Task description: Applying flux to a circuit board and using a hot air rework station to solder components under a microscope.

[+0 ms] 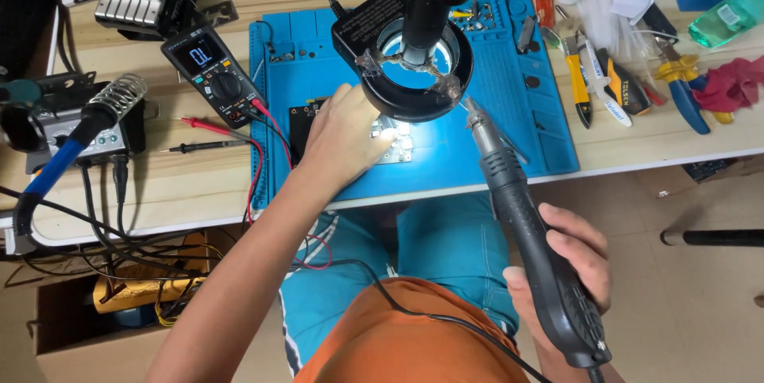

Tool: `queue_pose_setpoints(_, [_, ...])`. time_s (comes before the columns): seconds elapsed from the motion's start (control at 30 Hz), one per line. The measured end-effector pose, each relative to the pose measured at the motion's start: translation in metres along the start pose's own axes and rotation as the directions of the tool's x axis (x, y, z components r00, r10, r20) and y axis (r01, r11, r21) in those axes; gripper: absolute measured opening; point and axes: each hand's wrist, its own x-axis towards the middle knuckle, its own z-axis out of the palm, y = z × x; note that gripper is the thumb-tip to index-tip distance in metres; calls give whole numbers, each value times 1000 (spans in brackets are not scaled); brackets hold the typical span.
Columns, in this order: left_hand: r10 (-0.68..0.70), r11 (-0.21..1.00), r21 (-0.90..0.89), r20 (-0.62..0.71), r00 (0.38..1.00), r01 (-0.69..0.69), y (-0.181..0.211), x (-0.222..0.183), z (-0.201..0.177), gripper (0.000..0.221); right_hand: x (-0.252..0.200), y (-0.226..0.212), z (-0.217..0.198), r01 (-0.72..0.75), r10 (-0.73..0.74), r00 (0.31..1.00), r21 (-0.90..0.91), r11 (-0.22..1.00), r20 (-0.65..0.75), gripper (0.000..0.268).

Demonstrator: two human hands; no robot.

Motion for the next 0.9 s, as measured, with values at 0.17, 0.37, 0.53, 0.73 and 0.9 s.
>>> queue_pose_setpoints(0.17, [-40,999,-7,36,999,40,-3,2,1,30,2,2,-1,-4,4,1000,-27,1000,11,56])
queue_pose_setpoints(0.37, [-31,999,-11,30,999,31,-5,3,2,26,1,3,1,-10,10,1000,-45,999,2,57])
queue_pose_setpoints(0.53, [-84,994,-56,91,992,89,-3,9,-1,29,0,3,0,-12,13,1000,-50,999,13,58])
queue_pose_setpoints(0.73, [-122,988,-78,170,978,136,1,11,-5,49,-2,2,-2,-28,30,999,-52,998,34,57])
queue_pose_setpoints(0.9, [-124,988,-71,161,979,137,-2,11,-3,51,-3,1,-2,-42,42,999,-25,999,-8,56])
